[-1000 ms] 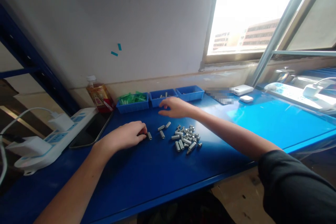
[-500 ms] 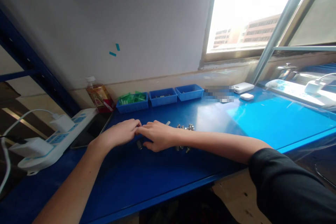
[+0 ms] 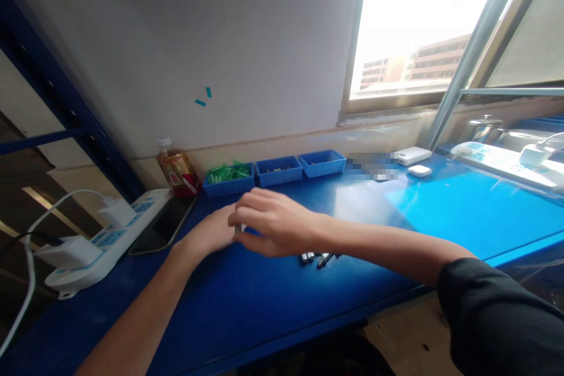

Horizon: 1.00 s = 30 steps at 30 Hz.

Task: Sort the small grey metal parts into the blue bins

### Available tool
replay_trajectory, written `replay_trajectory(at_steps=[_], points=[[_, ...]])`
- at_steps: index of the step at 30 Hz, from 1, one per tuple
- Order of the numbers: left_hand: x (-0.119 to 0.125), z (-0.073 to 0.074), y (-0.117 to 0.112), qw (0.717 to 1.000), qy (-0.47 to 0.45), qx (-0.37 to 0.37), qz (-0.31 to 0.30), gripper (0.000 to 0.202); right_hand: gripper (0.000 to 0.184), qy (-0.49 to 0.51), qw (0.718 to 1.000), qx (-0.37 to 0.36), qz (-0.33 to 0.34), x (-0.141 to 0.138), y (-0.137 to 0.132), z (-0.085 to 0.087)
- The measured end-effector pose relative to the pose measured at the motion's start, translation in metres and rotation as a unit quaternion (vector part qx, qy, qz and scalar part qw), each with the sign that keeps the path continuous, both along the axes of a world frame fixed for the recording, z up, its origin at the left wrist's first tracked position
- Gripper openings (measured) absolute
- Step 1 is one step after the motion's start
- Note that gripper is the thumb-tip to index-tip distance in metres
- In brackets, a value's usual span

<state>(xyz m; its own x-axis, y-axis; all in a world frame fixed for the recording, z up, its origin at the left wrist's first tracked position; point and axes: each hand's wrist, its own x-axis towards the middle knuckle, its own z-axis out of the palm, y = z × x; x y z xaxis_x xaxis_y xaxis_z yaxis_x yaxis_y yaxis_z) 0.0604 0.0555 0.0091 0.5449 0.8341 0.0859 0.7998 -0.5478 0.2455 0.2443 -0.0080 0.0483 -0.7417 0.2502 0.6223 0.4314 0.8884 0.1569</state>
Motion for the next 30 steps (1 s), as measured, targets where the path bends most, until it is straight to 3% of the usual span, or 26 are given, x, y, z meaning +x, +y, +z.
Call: replay_trajectory(at_steps=[3, 6, 8, 10, 12, 16, 22, 30], points=[[0.017, -0.006, -0.011, 0.999, -0.005, -0.008, -0.040, 0.043, 0.018, 0.203, 0.974, 0.095, -0.015, 0.021, 0.003, 0.044], [0.030, -0.010, -0.019, 0.997, 0.001, -0.008, -0.082, 0.042, 0.020, 0.322, 0.930, 0.113, -0.136, 0.042, 0.032, 0.061], [0.034, -0.010, -0.021, 0.995, 0.010, 0.003, -0.097, 0.035, 0.019, 0.266, 0.926, 0.046, -0.266, 0.056, 0.055, 0.049], [0.033, -0.010, -0.021, 0.995, 0.022, 0.014, -0.096, 0.029, 0.029, 0.138, 0.921, -0.054, -0.360, 0.071, 0.071, 0.025], [0.031, -0.011, -0.018, 0.996, 0.033, 0.023, -0.084, 0.024, 0.039, 0.032, 0.908, -0.145, -0.393, 0.083, 0.074, -0.005], [0.029, -0.017, -0.011, 0.997, 0.030, 0.044, -0.062, 0.021, 0.040, 0.001, 0.889, -0.209, -0.406, 0.103, 0.052, -0.045], [0.032, -0.022, -0.008, 0.997, 0.011, 0.042, -0.067, 0.022, 0.039, 0.019, 0.881, -0.262, -0.394, 0.108, 0.034, -0.051], [0.031, -0.021, -0.007, 0.997, -0.015, 0.037, -0.074, 0.023, 0.034, 0.025, 0.908, -0.245, -0.338, 0.105, 0.038, -0.057]])
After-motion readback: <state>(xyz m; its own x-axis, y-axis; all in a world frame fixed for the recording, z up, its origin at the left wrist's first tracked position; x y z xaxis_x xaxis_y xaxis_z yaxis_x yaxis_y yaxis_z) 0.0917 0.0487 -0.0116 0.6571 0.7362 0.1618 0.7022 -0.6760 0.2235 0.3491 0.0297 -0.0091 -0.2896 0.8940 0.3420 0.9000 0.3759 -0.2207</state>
